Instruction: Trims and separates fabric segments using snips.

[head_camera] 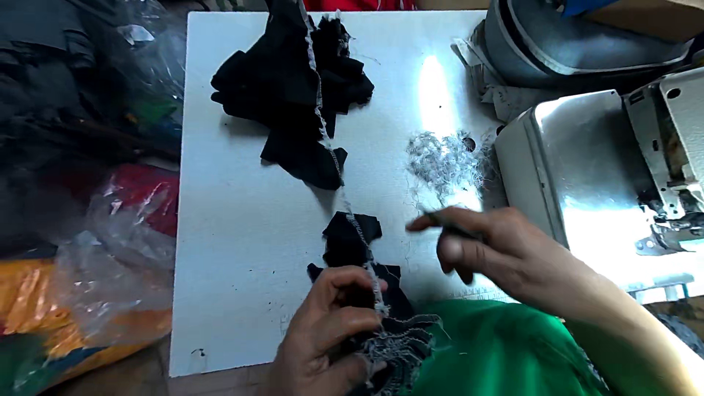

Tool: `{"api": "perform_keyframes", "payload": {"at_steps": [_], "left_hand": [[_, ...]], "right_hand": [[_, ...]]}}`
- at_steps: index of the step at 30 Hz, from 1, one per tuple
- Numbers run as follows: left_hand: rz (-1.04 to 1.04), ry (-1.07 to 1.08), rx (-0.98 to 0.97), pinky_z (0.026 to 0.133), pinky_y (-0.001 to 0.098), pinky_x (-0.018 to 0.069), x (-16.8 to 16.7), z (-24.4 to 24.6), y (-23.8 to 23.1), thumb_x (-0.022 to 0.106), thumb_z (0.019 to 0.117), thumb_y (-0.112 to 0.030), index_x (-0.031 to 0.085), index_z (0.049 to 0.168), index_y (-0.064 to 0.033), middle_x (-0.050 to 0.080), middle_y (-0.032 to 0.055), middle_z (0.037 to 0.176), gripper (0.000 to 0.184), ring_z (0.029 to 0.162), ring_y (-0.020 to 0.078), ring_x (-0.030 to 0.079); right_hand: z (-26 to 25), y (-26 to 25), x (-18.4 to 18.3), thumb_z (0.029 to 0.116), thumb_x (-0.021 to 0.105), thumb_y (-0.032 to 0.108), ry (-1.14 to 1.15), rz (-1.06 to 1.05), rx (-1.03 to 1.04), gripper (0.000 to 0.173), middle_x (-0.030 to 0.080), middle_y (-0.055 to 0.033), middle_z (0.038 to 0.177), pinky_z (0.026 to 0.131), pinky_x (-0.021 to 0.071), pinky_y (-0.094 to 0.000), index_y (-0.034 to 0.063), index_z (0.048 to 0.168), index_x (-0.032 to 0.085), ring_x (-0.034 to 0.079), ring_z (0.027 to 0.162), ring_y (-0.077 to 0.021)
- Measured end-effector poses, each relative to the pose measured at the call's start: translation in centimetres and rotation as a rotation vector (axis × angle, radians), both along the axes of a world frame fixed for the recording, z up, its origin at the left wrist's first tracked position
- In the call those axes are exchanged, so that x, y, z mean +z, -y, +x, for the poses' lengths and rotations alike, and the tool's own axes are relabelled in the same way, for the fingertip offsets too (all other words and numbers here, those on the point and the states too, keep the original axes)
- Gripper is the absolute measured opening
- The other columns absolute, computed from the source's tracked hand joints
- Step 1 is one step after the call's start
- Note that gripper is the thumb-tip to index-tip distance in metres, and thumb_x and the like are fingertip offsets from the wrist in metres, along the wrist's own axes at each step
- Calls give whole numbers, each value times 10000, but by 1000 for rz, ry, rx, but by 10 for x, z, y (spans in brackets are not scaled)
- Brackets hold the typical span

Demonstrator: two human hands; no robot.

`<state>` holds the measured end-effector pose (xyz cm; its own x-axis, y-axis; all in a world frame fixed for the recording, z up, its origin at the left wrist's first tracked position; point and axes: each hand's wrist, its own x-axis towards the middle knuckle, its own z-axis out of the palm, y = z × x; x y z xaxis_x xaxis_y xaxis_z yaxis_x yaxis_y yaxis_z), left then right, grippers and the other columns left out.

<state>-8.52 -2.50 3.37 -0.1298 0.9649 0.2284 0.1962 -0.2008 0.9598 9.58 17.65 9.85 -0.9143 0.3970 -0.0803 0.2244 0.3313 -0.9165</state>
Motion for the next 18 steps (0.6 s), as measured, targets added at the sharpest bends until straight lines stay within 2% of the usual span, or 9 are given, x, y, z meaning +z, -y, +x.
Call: {"api": "perform_keyframes", "payload": {"at_steps": [2,3,4,7,12,18], "left_hand": [[8,-28,2,1098,203,446,1,8,-2,609,996,-456,680,1119,-313,498,-174,1424,202,1337,-12,468],[9,-37,-2,1111,219,443,1,11,-3,606,999,-449,676,1107,-301,484,-159,1446,196,1361,2,453],[8,-41,-10,1118,230,445,1,13,-3,607,999,-437,672,1094,-286,476,-142,1460,190,1374,14,446],[8,-63,-48,1130,240,438,2,16,-4,583,1016,-430,654,1088,-237,468,-100,1485,218,1391,27,437],[30,-96,-71,1141,255,438,2,18,-6,557,1030,-428,638,1081,-195,465,-64,1503,252,1408,46,433],[39,-88,-56,1138,262,448,0,22,-6,571,1029,-408,648,1088,-193,472,-62,1509,235,1407,56,445]], "right_hand": [[7,3,-4,1045,373,579,35,-137,144,588,528,83,647,526,413,-117,96,1144,692,486,568,55],[10,5,-7,1047,321,607,67,-173,199,633,516,76,655,537,402,-123,92,1123,682,476,578,51],[12,5,-9,1062,300,587,102,-178,239,619,510,68,666,544,400,-133,93,1104,671,475,586,40],[17,5,-12,1087,360,485,195,-179,317,519,536,36,699,560,403,-168,70,1067,671,491,606,4],[21,-1,-11,1089,361,475,262,-228,413,548,550,43,697,572,397,-165,51,1024,701,491,615,16],[23,-2,-11,1079,403,467,288,-240,457,516,559,45,697,571,386,-170,56,983,699,496,629,24]]}}
